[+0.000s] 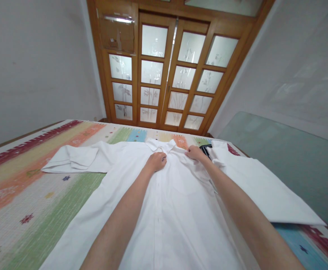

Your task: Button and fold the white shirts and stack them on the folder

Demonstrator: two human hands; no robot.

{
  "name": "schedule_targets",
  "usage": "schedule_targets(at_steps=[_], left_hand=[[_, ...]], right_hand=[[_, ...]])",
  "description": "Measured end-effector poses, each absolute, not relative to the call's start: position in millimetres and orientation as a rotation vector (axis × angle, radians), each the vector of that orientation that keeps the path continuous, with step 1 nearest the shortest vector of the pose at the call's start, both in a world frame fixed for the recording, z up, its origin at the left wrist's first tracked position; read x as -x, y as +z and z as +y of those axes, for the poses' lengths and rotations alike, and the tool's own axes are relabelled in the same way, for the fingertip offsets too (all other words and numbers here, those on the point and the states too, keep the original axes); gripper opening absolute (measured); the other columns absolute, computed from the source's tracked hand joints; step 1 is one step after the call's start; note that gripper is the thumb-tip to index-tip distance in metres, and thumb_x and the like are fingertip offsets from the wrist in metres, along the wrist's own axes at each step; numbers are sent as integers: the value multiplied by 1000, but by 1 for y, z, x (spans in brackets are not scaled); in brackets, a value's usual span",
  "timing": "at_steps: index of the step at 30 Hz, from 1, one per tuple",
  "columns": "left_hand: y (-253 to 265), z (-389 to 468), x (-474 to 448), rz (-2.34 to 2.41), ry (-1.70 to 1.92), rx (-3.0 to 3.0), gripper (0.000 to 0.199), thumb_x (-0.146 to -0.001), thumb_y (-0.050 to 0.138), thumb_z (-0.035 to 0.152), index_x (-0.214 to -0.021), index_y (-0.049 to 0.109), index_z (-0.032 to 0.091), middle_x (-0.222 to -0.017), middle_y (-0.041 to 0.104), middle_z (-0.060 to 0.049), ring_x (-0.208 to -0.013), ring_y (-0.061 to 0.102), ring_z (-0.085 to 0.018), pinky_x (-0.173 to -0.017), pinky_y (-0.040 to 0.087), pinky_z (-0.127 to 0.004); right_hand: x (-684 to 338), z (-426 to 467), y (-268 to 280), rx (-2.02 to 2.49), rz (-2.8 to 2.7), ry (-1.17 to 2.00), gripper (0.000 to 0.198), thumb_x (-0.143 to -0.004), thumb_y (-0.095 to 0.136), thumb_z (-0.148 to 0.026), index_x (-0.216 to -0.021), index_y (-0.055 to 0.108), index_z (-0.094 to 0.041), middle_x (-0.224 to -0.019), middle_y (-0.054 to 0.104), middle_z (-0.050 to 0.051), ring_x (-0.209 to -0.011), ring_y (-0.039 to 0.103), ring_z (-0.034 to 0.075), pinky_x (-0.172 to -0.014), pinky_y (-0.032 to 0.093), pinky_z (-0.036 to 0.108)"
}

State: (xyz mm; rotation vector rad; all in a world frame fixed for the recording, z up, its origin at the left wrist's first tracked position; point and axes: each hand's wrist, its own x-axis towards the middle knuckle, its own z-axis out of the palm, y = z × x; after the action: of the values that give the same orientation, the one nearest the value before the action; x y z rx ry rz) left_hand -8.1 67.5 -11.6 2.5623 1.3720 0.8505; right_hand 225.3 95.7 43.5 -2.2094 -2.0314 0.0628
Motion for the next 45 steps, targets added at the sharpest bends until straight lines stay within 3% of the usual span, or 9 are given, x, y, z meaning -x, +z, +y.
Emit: schedule_targets(at_steps=[4,8,13,18,26,34,39,45], left_hand=[[-10,66,6,1532,854,-2525,18,-85,51,20,-82,68,19,-92,71,-11,-91,66,-23,-83,51,-33],[-14,70,8,1790,997,-2423,20,-84,48,15,-82,68,14,-90,67,-15,-93,62,-25,-84,49,-36],[-21,79,19,1937,1143,-2186,28,-73,47,-1,-79,68,17,-88,67,-11,-95,59,-24,-86,47,-37],[-23,84,25,1869,1144,-1978,31,-66,49,-4,-79,69,17,-90,70,-9,-98,60,-24,-90,45,-36],[-9,70,27,1882,962,-2126,36,-69,48,-3,-89,71,17,-96,73,-11,-97,65,-24,-89,47,-34],[0,39,31,1832,582,-2374,36,-85,45,6,-118,59,17,-127,61,-15,-121,54,-24,-101,42,-36],[-6,22,39,1625,730,-2465,29,-90,41,11,-109,61,17,-113,66,-10,-111,58,-21,-99,42,-33],[-2,1,35,1695,732,-2565,21,-89,45,14,-96,64,15,-102,67,-12,-102,58,-24,-91,44,-36]], right_hand=[[-221,88,42,2292,-1859,-282,19,-87,57,-25,-97,69,-13,-101,68,23,-97,63,32,-80,42,40],[-197,84,45,2186,-1844,-523,28,-85,48,-8,-105,67,-13,-110,64,24,-104,59,34,-84,39,44],[-145,78,50,1821,-2038,-155,19,-80,53,-11,-91,68,-13,-103,65,18,-102,58,27,-83,42,33],[-102,52,26,1705,-2029,363,9,-80,57,-21,-74,63,-18,-78,67,6,-75,61,18,-68,42,27],[-78,15,-15,1683,-1954,-117,9,-82,55,-20,-81,63,-16,-89,62,14,-89,56,26,-82,43,34],[-80,22,-21,1556,-1924,-100,16,-84,49,-11,-76,62,-16,-82,61,11,-87,54,24,-83,42,34],[-91,32,-28,1485,-1835,82,21,-82,47,-9,-66,57,-18,-76,59,6,-78,53,19,-77,41,30],[-96,33,-29,1387,-1838,115,19,-82,49,-9,-68,56,-18,-79,60,7,-85,51,21,-82,39,32]])
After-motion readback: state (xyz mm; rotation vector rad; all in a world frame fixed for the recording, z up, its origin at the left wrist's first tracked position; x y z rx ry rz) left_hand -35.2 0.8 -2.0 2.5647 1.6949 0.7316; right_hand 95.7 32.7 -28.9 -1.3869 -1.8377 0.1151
